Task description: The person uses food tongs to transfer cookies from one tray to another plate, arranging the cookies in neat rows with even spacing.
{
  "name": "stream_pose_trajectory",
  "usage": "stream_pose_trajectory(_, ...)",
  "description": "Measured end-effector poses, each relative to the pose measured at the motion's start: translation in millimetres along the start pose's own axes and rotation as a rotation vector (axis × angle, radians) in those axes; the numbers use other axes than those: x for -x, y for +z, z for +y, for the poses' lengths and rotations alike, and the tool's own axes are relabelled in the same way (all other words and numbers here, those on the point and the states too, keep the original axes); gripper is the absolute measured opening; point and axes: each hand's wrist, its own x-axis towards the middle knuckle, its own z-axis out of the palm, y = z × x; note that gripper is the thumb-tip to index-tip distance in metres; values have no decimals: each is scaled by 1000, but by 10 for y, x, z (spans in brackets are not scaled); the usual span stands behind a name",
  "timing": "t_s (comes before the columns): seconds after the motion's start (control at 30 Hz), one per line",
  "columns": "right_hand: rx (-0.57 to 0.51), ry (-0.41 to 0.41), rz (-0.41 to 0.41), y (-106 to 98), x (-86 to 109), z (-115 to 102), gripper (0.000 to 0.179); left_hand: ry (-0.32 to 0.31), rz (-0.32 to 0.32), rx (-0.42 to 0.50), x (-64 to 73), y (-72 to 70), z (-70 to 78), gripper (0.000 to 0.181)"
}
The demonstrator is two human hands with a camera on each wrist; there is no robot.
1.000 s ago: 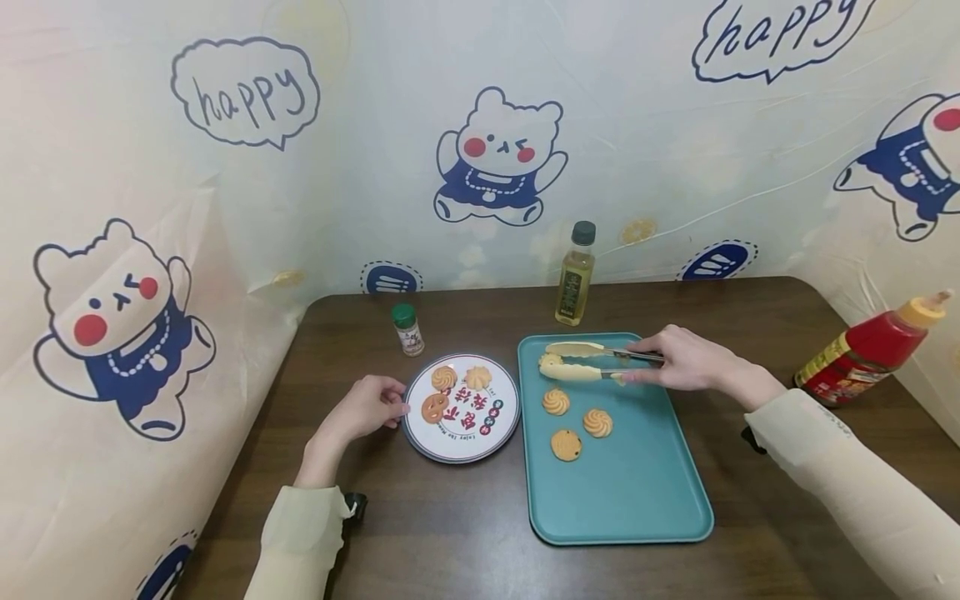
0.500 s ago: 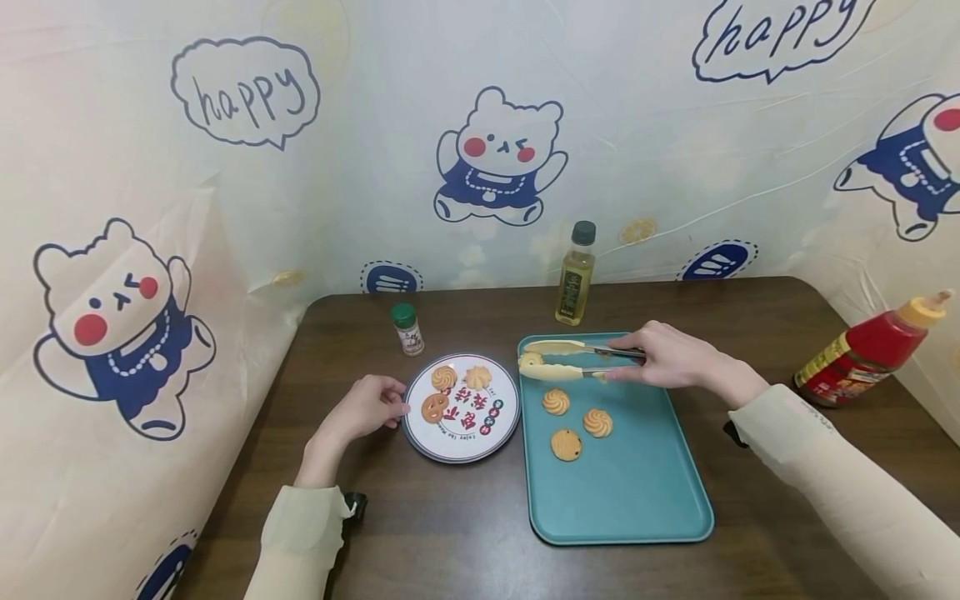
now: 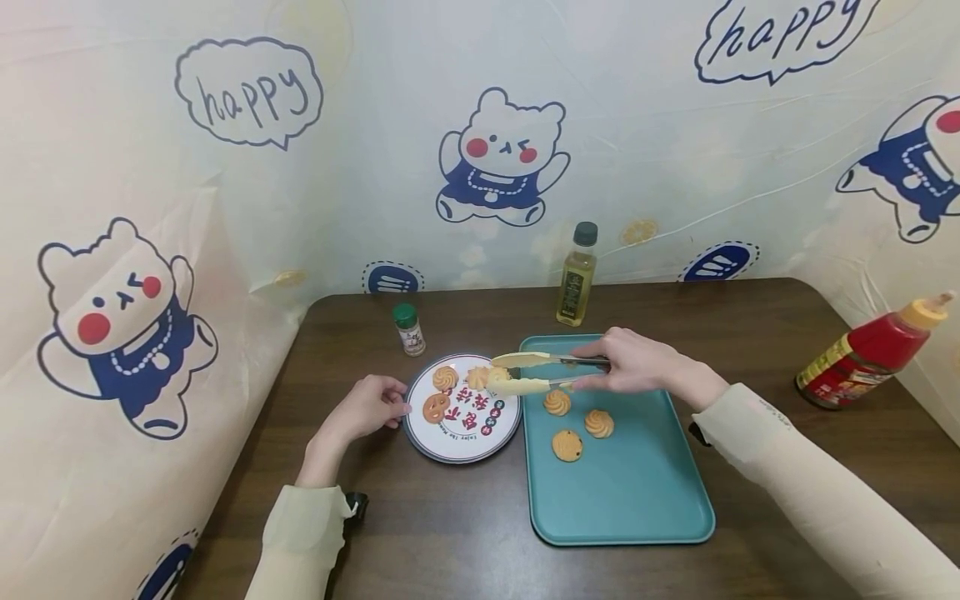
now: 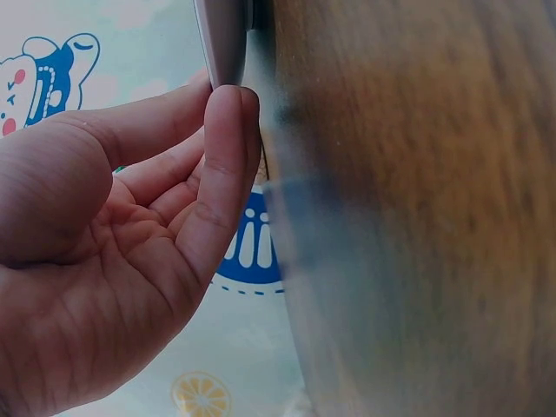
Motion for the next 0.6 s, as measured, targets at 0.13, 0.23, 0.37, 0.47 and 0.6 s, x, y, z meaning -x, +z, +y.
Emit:
stream_pose_trajectory(0.13,-20,-37,-13,50,-65,-63,59,-5,3,-4,-1,5,1,34)
stream_pose_trajectory(0.23,-38,-56,-23,85,-107,-111,56,-8,4,-5,3,4,10,34)
stream_pose_trajectory(0.37,-38,-67,-40,128,-163,-173,52,-4,4,-6,7,3,15,33)
stream_pose_trajectory(0.47,-22,-77,-54,167,-205,-204,52,-2,4,-5,5,4,9,33)
stream_pose_trajectory(0.6,-5,-79,-71,215,-247,-246,54,-5,5,-5,2,7,3,33)
